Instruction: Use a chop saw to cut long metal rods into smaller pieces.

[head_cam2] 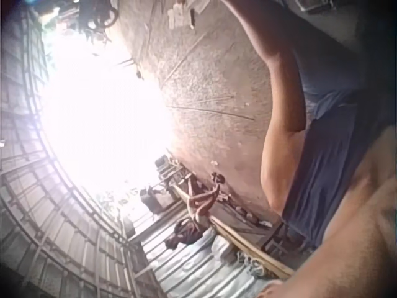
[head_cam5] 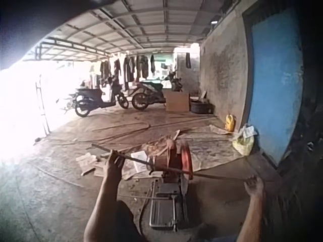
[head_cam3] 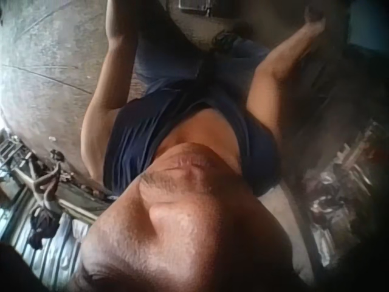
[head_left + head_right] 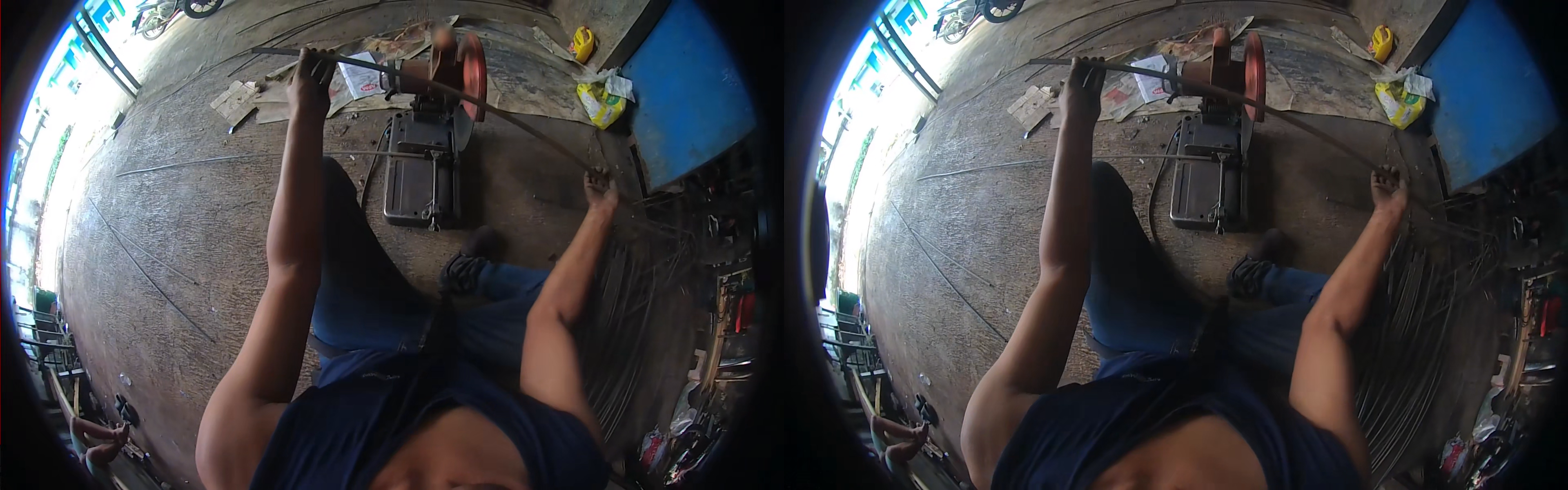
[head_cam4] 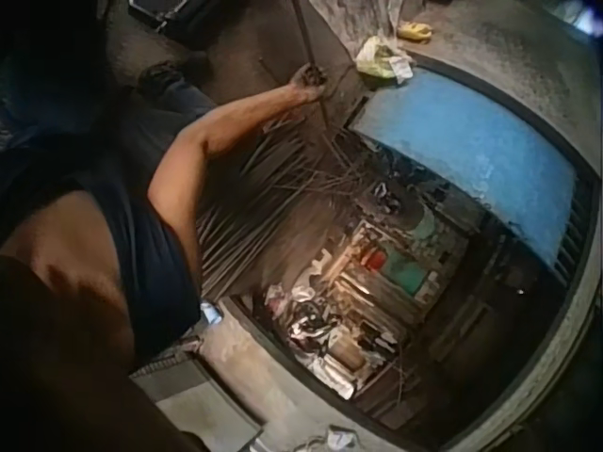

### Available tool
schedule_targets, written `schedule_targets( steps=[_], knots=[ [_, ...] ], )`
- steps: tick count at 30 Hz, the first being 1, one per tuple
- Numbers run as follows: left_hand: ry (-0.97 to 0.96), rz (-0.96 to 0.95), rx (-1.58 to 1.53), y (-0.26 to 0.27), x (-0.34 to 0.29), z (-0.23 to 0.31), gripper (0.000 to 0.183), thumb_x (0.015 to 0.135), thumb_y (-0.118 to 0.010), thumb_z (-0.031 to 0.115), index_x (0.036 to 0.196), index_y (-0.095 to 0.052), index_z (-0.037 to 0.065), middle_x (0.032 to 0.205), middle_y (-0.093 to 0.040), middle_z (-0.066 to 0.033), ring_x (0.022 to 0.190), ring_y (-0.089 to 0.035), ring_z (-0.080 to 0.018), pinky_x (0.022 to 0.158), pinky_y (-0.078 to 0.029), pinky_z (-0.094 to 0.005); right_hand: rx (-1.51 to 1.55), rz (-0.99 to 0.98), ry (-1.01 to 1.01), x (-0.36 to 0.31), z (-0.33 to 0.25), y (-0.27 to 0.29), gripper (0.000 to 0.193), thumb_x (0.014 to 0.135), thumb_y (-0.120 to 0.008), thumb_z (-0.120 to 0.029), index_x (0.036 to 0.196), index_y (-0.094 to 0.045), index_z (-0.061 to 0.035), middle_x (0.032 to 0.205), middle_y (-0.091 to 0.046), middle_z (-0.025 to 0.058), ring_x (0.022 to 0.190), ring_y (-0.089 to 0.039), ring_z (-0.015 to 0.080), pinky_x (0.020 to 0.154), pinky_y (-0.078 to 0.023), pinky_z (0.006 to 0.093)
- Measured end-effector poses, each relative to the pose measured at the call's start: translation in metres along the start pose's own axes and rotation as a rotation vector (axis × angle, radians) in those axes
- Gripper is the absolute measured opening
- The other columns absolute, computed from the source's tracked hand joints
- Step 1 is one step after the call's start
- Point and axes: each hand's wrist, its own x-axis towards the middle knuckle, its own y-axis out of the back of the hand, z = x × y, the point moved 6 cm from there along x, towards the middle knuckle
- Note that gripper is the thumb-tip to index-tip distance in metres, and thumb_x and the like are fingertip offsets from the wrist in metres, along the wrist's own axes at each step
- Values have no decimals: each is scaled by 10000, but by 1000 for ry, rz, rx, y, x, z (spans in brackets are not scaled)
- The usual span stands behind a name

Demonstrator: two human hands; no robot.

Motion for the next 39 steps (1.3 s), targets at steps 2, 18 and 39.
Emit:
schedule_targets(
  steps=[2, 18, 39],
  knots=[
    [107, 61, -145, 7, 16, -4, 250, 907, -603, 224, 972, -577, -17, 916, -616, -123, 884, -635, -254, 777, -569, -370, -194, 102, 6, -31, 10, -31, 282, 975, -441, -232, 954, -567, 19, 869, -607, 147, 791, -593, 303, 806, -499, 480],
    [76, -179, 122, -9, 1, -73, 426, 866, -647, 92, 1245, -491, -24, 1071, -618, -159, 981, -620, -206, 850, -531, -291, -570, 82, -52, 5, -88, 29, 231, 904, -560, -95, 988, -502, 112, 946, -562, 182, 825, -605, 281, 725, -592, 331],
    [-483, -200, 1431, 63, 50, -62, 445, 898, -614, 263, 1298, -491, 111, 1217, -603, -83, 1100, -576, -238, 928, -434, -334, -501, -34, 13, -28, -44, -20, 220, 890, -544, -94, 1009, -540, 91, 1053, -552, 194, 994, -560, 268, 879, -540, 387]
  ],
)
